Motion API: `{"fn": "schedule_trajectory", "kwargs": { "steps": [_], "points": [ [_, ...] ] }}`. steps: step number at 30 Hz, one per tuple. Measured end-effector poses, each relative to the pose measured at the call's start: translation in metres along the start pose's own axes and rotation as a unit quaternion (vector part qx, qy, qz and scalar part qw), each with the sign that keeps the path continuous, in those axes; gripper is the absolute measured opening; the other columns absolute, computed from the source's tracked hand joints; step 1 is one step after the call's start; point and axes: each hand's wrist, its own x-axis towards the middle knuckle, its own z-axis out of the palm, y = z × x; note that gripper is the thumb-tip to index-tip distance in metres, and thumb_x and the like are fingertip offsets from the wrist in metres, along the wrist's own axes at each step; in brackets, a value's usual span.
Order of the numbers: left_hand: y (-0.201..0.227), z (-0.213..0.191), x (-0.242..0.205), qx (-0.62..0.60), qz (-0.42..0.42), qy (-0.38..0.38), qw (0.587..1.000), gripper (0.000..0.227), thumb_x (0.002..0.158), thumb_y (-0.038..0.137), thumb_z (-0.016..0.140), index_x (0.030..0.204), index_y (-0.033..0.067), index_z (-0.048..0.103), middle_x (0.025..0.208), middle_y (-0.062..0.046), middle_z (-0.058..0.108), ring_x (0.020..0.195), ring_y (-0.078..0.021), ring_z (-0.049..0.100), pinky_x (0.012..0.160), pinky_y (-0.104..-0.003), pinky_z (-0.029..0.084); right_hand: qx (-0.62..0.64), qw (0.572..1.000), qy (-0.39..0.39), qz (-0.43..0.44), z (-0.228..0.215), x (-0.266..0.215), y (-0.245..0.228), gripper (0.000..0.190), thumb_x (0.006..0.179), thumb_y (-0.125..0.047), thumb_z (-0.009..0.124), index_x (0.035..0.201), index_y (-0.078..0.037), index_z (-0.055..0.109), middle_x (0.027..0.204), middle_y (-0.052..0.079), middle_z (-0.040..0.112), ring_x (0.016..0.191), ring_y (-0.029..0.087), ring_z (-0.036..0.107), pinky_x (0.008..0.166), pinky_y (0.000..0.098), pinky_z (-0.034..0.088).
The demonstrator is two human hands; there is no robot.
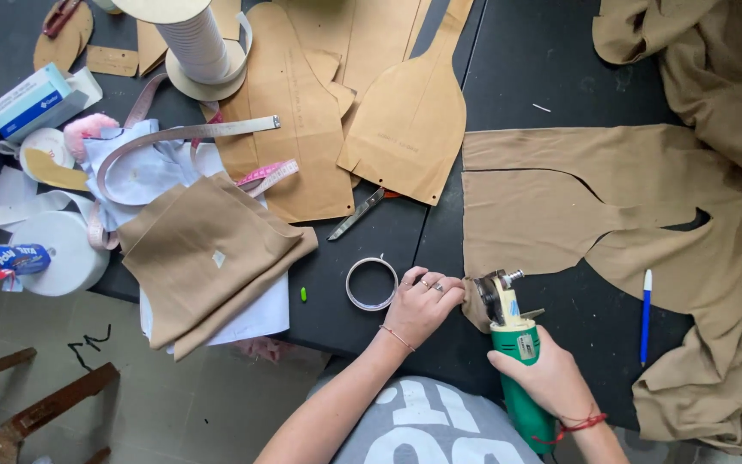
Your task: The person uses a green electric rotary cutter to cut a large piece of brown fabric on a black table. They place a cardboard pattern on the fabric, trace the outline with a blue marker, and then cut along the marked lines. The person repeats this process for multiple pieces, handling the fabric and patterns with both hands.
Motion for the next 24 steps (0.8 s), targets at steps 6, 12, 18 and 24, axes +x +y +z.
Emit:
{"fn": "schedule_trajectory", "kwargs": {
  "steps": [6, 12, 18, 24],
  "points": [
    [-0.007, -0.003, 0.0, -0.001, 0.023, -0.009, 1.0, 0.019, 0.082, 0.003, 0.052, 0.07, 0.0162, 0.048, 0.072, 0.005, 0.052, 0.065, -0.0115, 0.049, 0.078, -0.026, 0.035, 0.055, 0.998, 0.015, 0.008, 0.01, -0.004, -0.021, 0.048, 0.059, -0.039, 0.065, 0.101, -0.016, 0.056, 0.094, 0.005, 0.066, 0.087, 0.023, 0.06, 0.074, 0.0305, 0.043],
    [-0.011, -0.001, -0.004, -0.014, 0.039, -0.028, 0.999, 0.019, 0.082, 0.002, 0.05, 0.07, 0.0162, 0.048, 0.071, 0.003, 0.052, 0.066, -0.0118, 0.049, 0.079, -0.027, 0.036, 0.052, 0.998, 0.045, -0.014, 0.014, 0.005, -0.023, 0.048, 0.059, -0.041, 0.065, 0.099, -0.016, 0.057, 0.093, 0.006, 0.064, 0.088, 0.025, 0.059, 0.075, 0.0313, 0.042],
    [-0.013, 0.006, -0.015, -0.034, 0.062, -0.033, 0.997, 0.017, 0.083, 0.003, 0.05, 0.071, 0.0153, 0.05, 0.073, 0.002, 0.052, 0.067, -0.0134, 0.05, 0.079, -0.028, 0.038, 0.036, 0.998, 0.053, -0.025, 0.01, 0.016, -0.03, 0.049, 0.059, -0.045, 0.064, 0.098, -0.015, 0.057, 0.091, 0.006, 0.059, 0.087, 0.027, 0.058, 0.074, 0.0331, 0.041],
    [-0.013, 0.019, -0.031, -0.071, 0.049, -0.016, 0.996, 0.014, 0.087, 0.016, 0.05, 0.073, 0.0143, 0.053, 0.067, 0.0, 0.048, 0.072, -0.0098, 0.053, 0.085, -0.03, 0.039, 0.097, 0.995, 0.03, -0.003, -0.003, 0.024, -0.051, 0.069, 0.052, -0.055, 0.072, 0.1, -0.008, 0.055, 0.091, 0.019, 0.06, 0.095, 0.033, 0.056, 0.078, 0.0394, 0.043]
  ]
}}
